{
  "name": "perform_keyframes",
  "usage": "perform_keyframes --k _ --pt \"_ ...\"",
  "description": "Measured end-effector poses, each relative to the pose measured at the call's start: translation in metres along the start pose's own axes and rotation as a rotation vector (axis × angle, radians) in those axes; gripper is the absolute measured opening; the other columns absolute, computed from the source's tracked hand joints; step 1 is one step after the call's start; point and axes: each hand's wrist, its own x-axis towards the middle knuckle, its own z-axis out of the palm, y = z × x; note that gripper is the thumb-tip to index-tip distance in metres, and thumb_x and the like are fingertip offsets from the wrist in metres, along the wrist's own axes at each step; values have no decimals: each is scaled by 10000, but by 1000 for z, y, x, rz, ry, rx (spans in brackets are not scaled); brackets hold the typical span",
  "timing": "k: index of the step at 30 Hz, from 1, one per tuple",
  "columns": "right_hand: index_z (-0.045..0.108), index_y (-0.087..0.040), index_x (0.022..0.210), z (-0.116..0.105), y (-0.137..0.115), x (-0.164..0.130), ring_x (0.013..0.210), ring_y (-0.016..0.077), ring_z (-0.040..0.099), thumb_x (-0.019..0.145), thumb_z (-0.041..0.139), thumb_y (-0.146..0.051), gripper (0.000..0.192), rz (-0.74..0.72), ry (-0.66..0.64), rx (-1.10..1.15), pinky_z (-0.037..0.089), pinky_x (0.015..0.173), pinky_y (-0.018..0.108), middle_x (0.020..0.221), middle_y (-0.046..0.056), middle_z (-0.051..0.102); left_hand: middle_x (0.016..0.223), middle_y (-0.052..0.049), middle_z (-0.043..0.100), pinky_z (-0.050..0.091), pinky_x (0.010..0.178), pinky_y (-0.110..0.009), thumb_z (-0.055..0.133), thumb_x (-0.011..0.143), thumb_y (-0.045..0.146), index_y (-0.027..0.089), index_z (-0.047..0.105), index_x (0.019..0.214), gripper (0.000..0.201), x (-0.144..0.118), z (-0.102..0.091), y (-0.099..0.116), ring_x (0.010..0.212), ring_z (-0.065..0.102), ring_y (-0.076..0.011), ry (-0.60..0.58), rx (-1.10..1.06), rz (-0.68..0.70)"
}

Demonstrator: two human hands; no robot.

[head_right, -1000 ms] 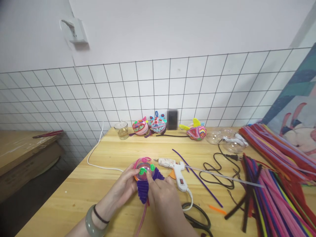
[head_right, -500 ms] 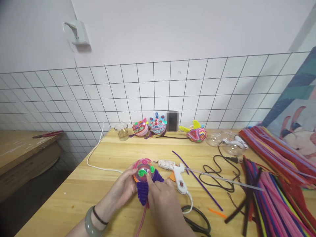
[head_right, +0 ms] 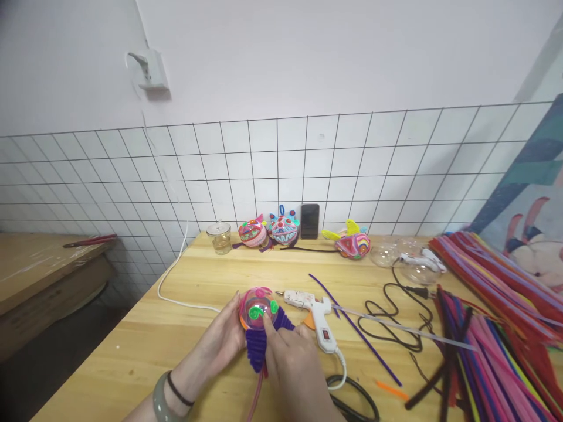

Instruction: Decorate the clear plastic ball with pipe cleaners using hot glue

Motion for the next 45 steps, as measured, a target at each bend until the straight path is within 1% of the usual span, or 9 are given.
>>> perform_keyframes --k 9,14,16,21,27,30,36,41,45 --pt "579 -71 1178 1 1 -2 495 153 517 987 300 -127 343 0 -20 6 318 566 297 559 -12 589 1081 -135 721 471 910 -372 445 928 442 105 626 1129 433 1 -1 1 961 676 -228 -42 -31 -37" --pt "566 -48 1191 1 1 -2 494 154 513 982 299 -116 346 -4 -33 11 331 578 300 563 -10 582 1146 -137 697 456 928 -346 418 934 461 97 630 1132 466 0 1 2 1034 650 -229 -57 -45 -25" --pt "570 -43 1179 1 1 -3 499 156 514 983 297 -118 344 -9 -33 13 339 591 305 564 -6 580 1151 -148 690 461 912 -342 404 931 485 89 618 1148 500 -1 3 3 1038 646 -234 -59 -40 -31" --pt "545 -52 1227 4 4 -6 509 153 509 969 339 -111 336 -11 -48 39 336 574 293 578 -10 574 1082 -161 704 498 780 -346 376 913 552 101 577 1189 566 -2 5 5 936 672 -249 -45 10 -17" --pt "535 -47 1241 5 4 -8 510 157 504 976 331 -129 344 -7 -65 31 349 582 296 579 -7 575 1088 -180 694 478 855 -388 337 902 597 88 552 1212 633 -1 1 6 994 654 -279 -48 3 -14" --pt "540 -60 1240 5 4 -7 503 158 501 984 325 -142 344 3 -61 38 347 572 297 576 -8 578 1107 -179 687 481 843 -394 314 891 628 102 532 1244 670 -1 0 6 1002 650 -287 -49 -2 -30" --pt "553 -67 1227 4 3 -7 508 159 512 982 329 -142 340 15 -64 38 355 568 299 588 -5 591 1131 -177 680 489 815 -388 307 882 645 117 524 1252 681 -1 -1 7 1000 650 -288 -37 1 -42" --pt "535 -53 1245 3 3 -6 501 158 516 986 322 -149 348 8 -63 29 357 558 299 578 -6 592 1154 -174 671 463 885 -397 334 884 630 121 506 1270 661 -2 -1 6 1051 633 -287 -48 -20 -35" --pt "551 -73 1223 3 3 -6 513 158 527 983 314 -136 343 15 -69 25 376 582 298 589 1 606 1150 -146 674 483 834 -394 387 875 615 159 518 1240 599 -2 -1 6 994 653 -270 -17 -40 -23"
